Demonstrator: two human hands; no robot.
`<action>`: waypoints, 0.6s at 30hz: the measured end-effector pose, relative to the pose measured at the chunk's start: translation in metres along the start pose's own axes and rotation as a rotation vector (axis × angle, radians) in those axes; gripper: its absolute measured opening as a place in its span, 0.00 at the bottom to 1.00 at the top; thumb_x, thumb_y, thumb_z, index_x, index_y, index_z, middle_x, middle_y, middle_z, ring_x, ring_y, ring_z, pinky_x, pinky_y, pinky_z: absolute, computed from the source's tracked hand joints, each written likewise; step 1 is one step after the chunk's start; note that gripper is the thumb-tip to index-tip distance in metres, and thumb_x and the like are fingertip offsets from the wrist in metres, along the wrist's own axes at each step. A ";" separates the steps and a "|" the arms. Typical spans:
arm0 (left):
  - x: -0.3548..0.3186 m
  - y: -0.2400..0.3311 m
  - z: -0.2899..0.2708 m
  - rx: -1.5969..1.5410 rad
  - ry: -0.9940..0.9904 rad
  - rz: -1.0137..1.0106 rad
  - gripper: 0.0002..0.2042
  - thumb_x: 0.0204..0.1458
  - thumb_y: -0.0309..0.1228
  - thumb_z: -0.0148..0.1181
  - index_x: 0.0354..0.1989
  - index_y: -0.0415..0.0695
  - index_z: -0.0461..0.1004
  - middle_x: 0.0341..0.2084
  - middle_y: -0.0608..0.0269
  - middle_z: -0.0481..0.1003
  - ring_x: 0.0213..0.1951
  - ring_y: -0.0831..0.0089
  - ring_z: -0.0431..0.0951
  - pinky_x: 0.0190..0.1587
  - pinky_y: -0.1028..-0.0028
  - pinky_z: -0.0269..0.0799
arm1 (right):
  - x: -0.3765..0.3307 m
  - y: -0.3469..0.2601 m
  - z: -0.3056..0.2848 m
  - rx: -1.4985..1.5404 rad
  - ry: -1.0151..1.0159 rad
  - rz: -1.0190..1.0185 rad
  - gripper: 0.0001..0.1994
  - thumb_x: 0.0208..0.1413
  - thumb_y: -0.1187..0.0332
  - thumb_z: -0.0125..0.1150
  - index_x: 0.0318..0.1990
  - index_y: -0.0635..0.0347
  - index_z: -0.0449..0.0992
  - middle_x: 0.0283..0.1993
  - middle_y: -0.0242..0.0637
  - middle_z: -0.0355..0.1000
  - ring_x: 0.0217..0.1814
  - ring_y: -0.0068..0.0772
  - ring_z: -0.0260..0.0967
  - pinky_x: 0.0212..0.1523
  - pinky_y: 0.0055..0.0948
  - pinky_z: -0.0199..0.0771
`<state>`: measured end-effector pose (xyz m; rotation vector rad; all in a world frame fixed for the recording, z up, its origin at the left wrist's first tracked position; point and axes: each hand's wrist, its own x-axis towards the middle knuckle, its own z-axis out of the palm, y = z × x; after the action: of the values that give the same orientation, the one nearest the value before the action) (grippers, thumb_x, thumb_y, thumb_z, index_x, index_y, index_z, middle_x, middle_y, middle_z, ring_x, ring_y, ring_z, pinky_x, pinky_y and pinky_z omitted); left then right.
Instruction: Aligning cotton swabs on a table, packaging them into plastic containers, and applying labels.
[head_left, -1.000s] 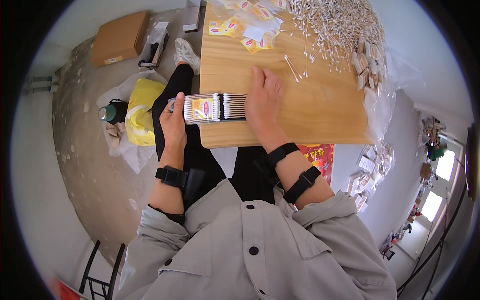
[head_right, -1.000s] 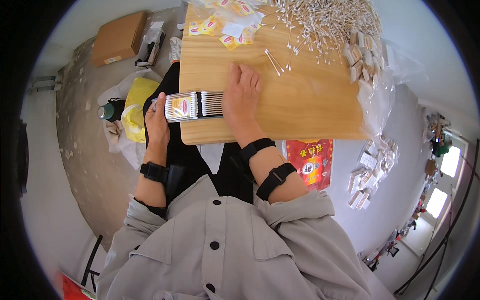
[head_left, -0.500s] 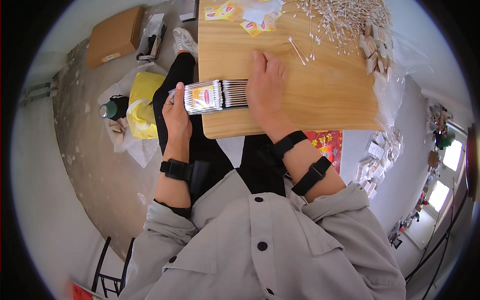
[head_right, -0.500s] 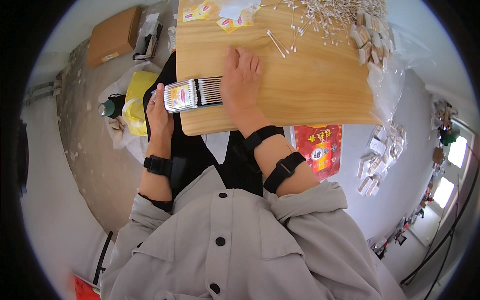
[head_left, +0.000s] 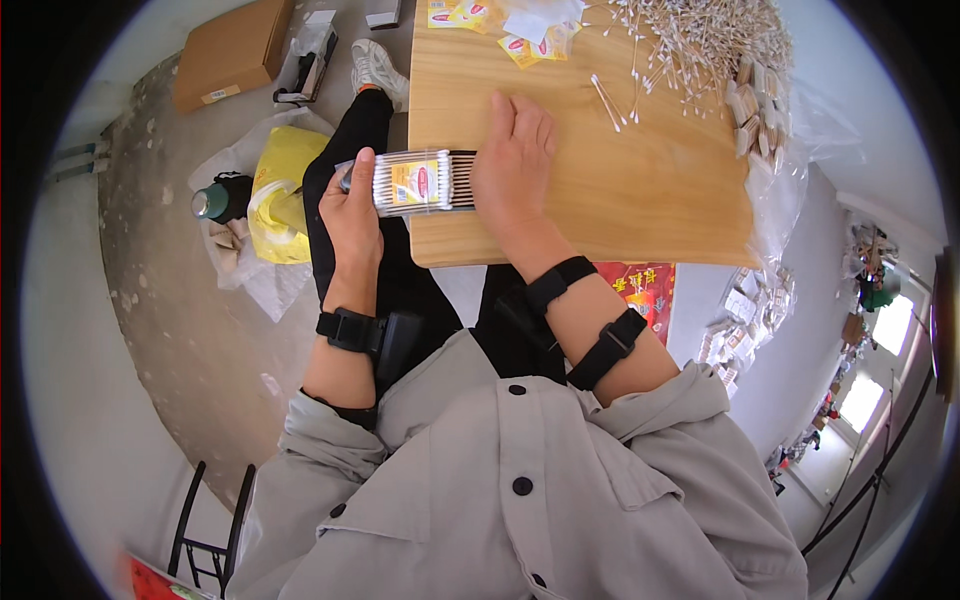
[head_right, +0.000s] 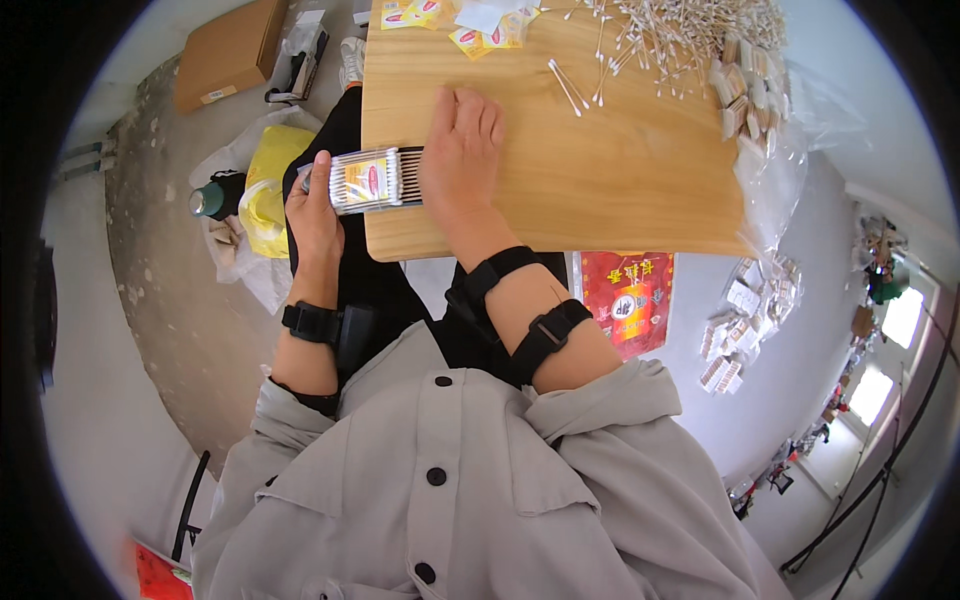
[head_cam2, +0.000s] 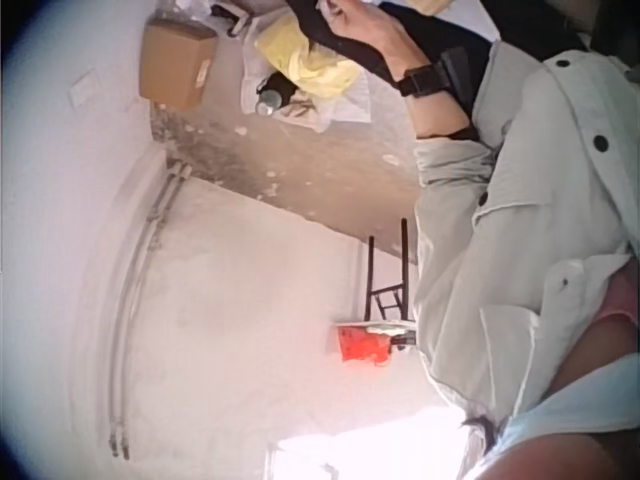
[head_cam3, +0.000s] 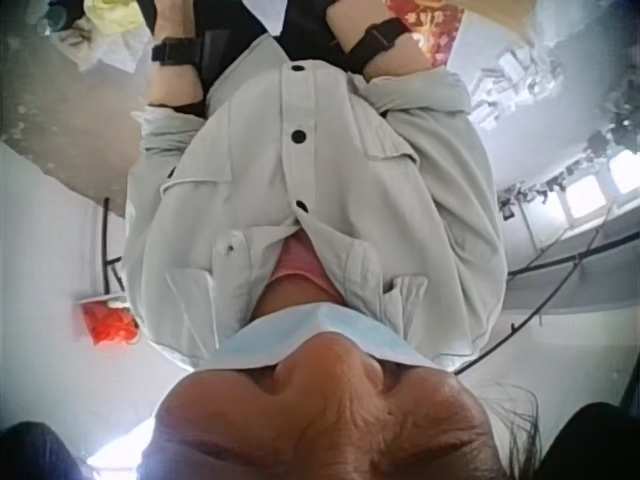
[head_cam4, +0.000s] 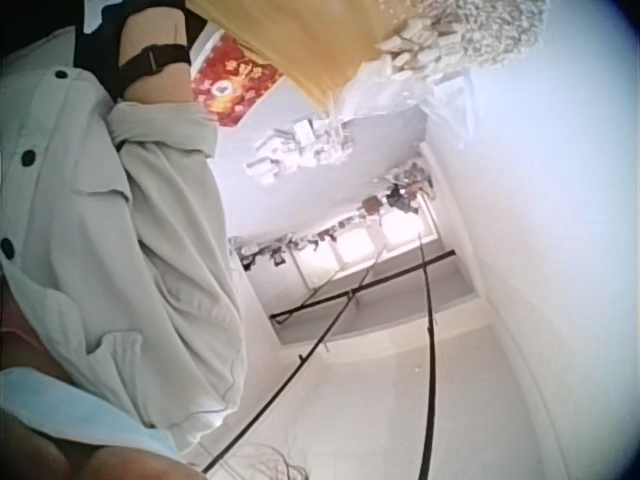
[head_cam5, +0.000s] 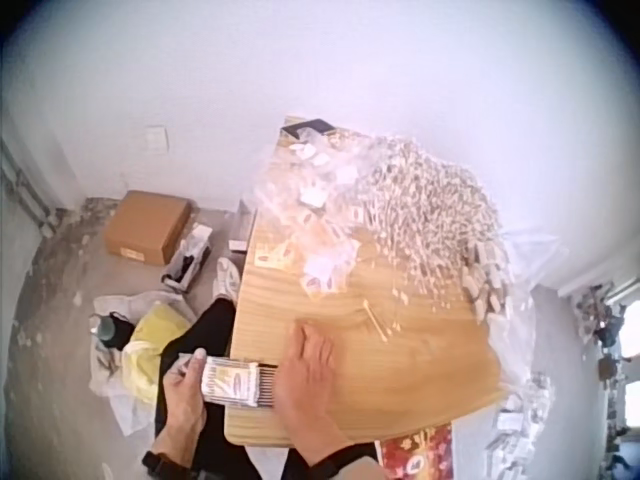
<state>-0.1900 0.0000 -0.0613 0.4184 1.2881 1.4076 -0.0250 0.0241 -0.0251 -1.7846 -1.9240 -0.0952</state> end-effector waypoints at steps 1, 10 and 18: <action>0.000 0.001 0.000 -0.004 0.003 0.003 0.11 0.58 0.34 0.62 0.34 0.36 0.77 0.26 0.67 0.77 0.27 0.84 0.74 0.31 0.82 0.70 | 0.001 -0.002 0.002 -0.001 0.019 -0.005 0.18 0.54 0.76 0.51 0.53 0.66 0.68 0.49 0.44 0.64 0.56 0.47 0.59 0.61 0.45 0.56; -0.006 0.009 0.005 0.087 0.023 0.039 0.12 0.57 0.35 0.63 0.32 0.36 0.78 0.24 0.72 0.75 0.27 0.87 0.70 0.31 0.83 0.66 | -0.006 0.001 -0.009 0.412 0.084 0.256 0.16 0.61 0.72 0.47 0.55 0.68 0.66 0.53 0.47 0.64 0.59 0.48 0.60 0.64 0.41 0.57; -0.003 0.020 -0.009 0.078 -0.040 -0.112 0.17 0.60 0.42 0.58 0.30 0.39 0.79 0.23 0.75 0.73 0.26 0.89 0.67 0.30 0.82 0.63 | -0.028 -0.032 -0.019 1.303 0.114 0.685 0.23 0.70 0.59 0.34 0.63 0.70 0.55 0.62 0.52 0.59 0.68 0.39 0.54 0.72 0.37 0.48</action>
<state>-0.2061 -0.0023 -0.0466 0.4191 1.3172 1.2529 -0.0491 -0.0129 -0.0103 -1.2704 -0.7482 1.0105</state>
